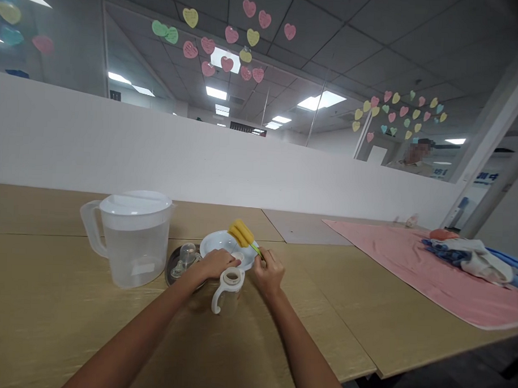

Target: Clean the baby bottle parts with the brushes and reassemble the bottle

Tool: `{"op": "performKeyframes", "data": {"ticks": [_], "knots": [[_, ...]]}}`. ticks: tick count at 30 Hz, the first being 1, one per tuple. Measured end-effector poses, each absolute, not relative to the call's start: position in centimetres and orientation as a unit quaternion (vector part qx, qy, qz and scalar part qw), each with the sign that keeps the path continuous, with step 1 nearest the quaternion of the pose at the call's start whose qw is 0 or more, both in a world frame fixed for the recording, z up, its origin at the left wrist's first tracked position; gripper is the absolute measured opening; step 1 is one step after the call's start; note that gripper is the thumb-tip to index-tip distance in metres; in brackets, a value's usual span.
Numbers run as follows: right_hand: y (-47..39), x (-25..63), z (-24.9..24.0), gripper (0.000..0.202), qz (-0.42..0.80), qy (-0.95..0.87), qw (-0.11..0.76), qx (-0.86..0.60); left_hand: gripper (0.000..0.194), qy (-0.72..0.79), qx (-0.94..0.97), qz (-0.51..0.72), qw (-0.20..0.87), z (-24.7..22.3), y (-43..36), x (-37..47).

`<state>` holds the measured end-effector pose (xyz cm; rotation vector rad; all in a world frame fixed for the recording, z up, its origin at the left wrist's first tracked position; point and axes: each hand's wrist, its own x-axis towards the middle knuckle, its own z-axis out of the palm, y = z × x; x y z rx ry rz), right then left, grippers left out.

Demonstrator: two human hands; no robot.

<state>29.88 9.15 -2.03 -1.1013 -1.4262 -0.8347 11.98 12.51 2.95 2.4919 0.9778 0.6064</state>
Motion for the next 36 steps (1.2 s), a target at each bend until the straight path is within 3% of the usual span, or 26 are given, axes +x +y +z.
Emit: {"op": "performKeyframes", "data": {"ticks": [5,10,16,22,26,31,36], "knots": [[9.1,29.9,-1.9,0.023,-0.342,-0.603,0.545,-0.471,0.035,0.342,0.889,0.225,0.205,2.9,12.4,12.0],[9.1,29.9,-1.7,0.022,-0.338,-0.585,0.565,-0.474,0.014,0.331,0.865,0.284,0.247,4.4,12.6,11.8],[9.3,29.9,-1.9,0.022,-0.327,-0.572,0.580,-0.479,0.019,0.363,0.794,0.389,0.295,7.6,13.1,10.4],[9.7,30.2,-2.2,0.026,-0.335,-0.559,0.562,-0.509,0.030,0.325,0.706,0.447,0.443,10.1,11.6,8.3],[9.5,30.1,-2.3,0.026,-0.357,-0.586,0.536,-0.492,0.038,0.298,0.666,0.479,0.487,10.8,11.0,8.3],[9.2,29.7,-2.2,0.024,-0.371,-0.595,0.536,-0.469,0.051,0.289,0.687,0.478,0.465,10.9,11.3,8.4],[8.9,29.4,-2.1,0.022,-0.353,-0.574,0.569,-0.471,0.048,0.332,0.739,0.464,0.357,10.3,11.9,8.2]]}}
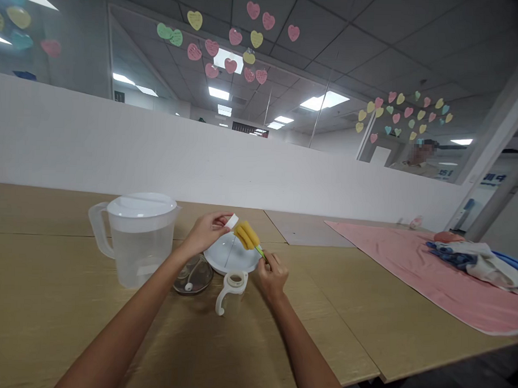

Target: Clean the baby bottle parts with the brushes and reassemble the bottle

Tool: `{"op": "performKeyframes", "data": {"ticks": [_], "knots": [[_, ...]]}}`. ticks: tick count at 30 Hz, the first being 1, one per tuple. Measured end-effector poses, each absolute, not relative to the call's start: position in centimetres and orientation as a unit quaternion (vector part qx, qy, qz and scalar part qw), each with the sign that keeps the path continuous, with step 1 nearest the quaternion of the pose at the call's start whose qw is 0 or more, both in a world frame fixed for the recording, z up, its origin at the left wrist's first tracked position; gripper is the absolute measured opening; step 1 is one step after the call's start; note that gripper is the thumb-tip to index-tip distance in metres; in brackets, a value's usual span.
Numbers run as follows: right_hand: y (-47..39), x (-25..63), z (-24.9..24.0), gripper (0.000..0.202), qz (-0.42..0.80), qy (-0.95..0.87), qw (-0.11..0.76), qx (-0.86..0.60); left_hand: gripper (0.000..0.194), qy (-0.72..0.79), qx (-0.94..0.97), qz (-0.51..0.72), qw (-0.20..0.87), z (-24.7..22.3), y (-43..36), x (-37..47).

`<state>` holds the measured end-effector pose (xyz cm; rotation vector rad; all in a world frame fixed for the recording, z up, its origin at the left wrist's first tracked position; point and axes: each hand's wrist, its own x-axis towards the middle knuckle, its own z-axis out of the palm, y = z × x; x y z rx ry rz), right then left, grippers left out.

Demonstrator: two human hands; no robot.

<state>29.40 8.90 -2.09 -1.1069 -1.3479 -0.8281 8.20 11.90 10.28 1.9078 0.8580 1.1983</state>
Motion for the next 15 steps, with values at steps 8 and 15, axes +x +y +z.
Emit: {"op": "performKeyframes", "data": {"ticks": [8,15], "knots": [[8.9,29.4,-2.0,0.024,-0.349,-0.599,0.553,-0.462,0.057,0.302,0.766,0.433,0.367,10.9,11.0,7.9],[8.9,29.6,-2.1,0.023,-0.351,-0.615,0.535,-0.460,0.043,0.347,0.812,0.413,0.223,9.2,12.1,8.1]]}}
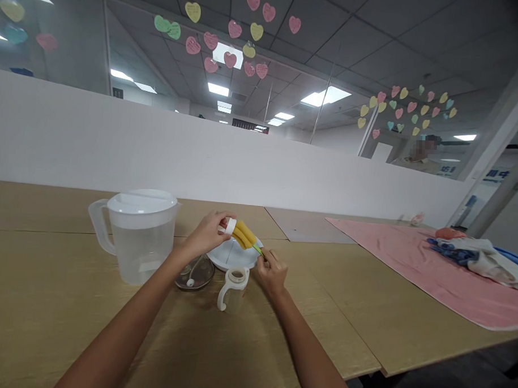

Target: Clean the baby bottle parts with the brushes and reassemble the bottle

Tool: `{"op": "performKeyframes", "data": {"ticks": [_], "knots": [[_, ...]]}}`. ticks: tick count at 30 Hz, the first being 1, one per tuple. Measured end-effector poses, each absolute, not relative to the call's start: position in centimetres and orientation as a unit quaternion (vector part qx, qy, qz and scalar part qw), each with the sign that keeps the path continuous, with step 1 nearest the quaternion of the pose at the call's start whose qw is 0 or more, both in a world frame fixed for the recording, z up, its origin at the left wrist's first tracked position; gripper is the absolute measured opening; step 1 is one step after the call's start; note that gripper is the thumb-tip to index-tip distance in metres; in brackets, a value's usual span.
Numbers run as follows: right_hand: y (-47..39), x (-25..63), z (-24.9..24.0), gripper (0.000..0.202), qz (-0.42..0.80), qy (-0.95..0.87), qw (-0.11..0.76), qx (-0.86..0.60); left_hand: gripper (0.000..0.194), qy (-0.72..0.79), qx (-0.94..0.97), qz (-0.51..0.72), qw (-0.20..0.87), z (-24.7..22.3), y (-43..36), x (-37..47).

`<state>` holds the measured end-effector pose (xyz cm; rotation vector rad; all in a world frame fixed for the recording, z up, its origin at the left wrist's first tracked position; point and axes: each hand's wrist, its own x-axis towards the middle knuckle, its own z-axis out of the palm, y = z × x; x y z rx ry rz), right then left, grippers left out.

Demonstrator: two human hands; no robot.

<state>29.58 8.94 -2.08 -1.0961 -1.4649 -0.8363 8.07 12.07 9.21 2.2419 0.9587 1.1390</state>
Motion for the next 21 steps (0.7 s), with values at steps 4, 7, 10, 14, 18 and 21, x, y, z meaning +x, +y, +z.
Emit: {"op": "performKeyframes", "data": {"ticks": [4,7,10,14,18,21], "knots": [[8.9,29.6,-2.0,0.024,-0.340,-0.626,0.532,-0.458,0.041,0.422,0.817,0.378,0.106,8.9,12.1,7.9],[8.9,29.7,-1.9,0.025,-0.336,-0.623,0.537,-0.460,0.041,0.486,0.814,0.315,0.047,10.0,11.4,7.1],[9.0,29.7,-1.9,0.024,-0.343,-0.617,0.543,-0.455,0.048,0.527,0.824,0.206,0.026,10.9,11.0,6.0],[9.2,29.8,-2.0,0.024,-0.342,-0.619,0.539,-0.458,0.033,0.550,0.834,0.044,0.034,10.8,11.3,4.9],[9.2,29.8,-2.0,0.023,-0.348,-0.620,0.535,-0.456,0.027,0.583,0.812,-0.017,0.031,10.2,11.7,4.7],[9.2,29.8,-2.0,0.023,-0.352,-0.620,0.531,-0.457,0.028,0.599,0.799,-0.057,0.030,9.6,12.1,4.9]]}}
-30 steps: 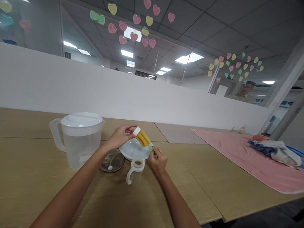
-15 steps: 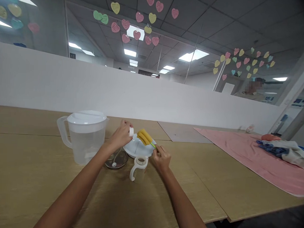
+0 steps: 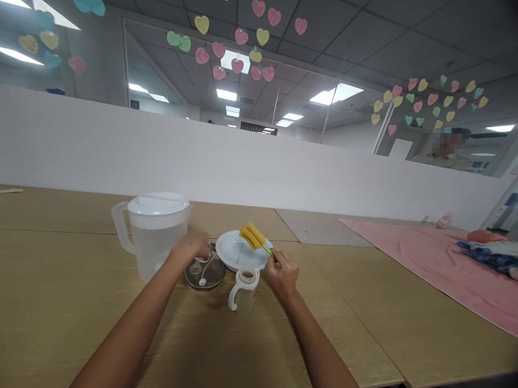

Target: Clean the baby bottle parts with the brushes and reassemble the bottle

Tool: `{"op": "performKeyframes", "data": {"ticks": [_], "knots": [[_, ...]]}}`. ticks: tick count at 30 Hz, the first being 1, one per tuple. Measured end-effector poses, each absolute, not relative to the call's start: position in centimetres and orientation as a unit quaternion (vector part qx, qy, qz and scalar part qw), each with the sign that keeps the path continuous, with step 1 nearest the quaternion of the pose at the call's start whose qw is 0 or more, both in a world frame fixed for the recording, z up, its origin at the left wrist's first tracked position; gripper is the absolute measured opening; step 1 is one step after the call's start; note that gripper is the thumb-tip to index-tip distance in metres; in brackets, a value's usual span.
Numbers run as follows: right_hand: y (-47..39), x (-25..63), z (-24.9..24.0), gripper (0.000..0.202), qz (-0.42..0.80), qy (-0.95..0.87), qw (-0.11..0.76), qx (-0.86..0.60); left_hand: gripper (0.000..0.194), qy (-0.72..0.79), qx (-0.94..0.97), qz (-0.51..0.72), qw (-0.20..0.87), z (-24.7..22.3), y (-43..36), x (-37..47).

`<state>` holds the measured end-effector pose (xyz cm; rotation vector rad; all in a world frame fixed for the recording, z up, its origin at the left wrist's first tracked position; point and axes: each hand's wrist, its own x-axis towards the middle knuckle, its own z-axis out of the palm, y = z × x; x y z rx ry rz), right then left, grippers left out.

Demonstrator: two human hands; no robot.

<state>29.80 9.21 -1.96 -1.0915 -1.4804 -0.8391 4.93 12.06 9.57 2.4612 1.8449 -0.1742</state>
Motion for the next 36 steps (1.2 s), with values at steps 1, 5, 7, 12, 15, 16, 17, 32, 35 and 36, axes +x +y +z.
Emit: {"op": "performKeyframes", "data": {"ticks": [1,5,7,12,15,16,17,32,35,36], "knots": [[9.2,29.8,-2.0,0.022,-0.352,-0.622,0.530,-0.457,0.029,0.603,0.794,-0.070,0.033,9.3,12.2,5.0],[9.3,29.9,-2.1,0.021,-0.352,-0.627,0.527,-0.453,0.036,0.612,0.782,-0.109,0.045,8.2,13.1,5.2],[9.3,29.9,-2.1,0.021,-0.351,-0.631,0.525,-0.451,0.039,0.610,0.782,-0.119,0.049,7.7,13.4,5.3],[9.4,30.0,-2.2,0.020,-0.352,-0.633,0.521,-0.452,0.042,0.609,0.779,-0.139,0.056,7.1,13.5,5.6],[9.4,29.9,-2.2,0.020,-0.348,-0.631,0.522,-0.457,0.043,0.601,0.785,-0.137,0.061,7.3,13.2,5.6],[9.4,29.9,-2.1,0.020,-0.346,-0.629,0.523,-0.459,0.041,0.596,0.790,-0.130,0.062,7.5,13.0,5.5],[9.4,29.8,-2.1,0.020,-0.343,-0.628,0.525,-0.461,0.036,0.589,0.797,-0.117,0.062,7.8,12.7,5.5],[9.0,29.7,-1.7,0.022,-0.317,-0.609,0.536,-0.492,0.042,0.371,0.918,-0.019,0.139,9.4,6.0,10.2],[8.9,29.7,-1.7,0.023,-0.307,-0.608,0.540,-0.494,0.041,0.375,0.918,-0.006,0.128,9.4,6.2,10.3],[8.9,29.7,-1.6,0.023,-0.302,-0.608,0.544,-0.493,0.042,0.371,0.918,0.004,0.139,9.7,6.2,10.1]]}}
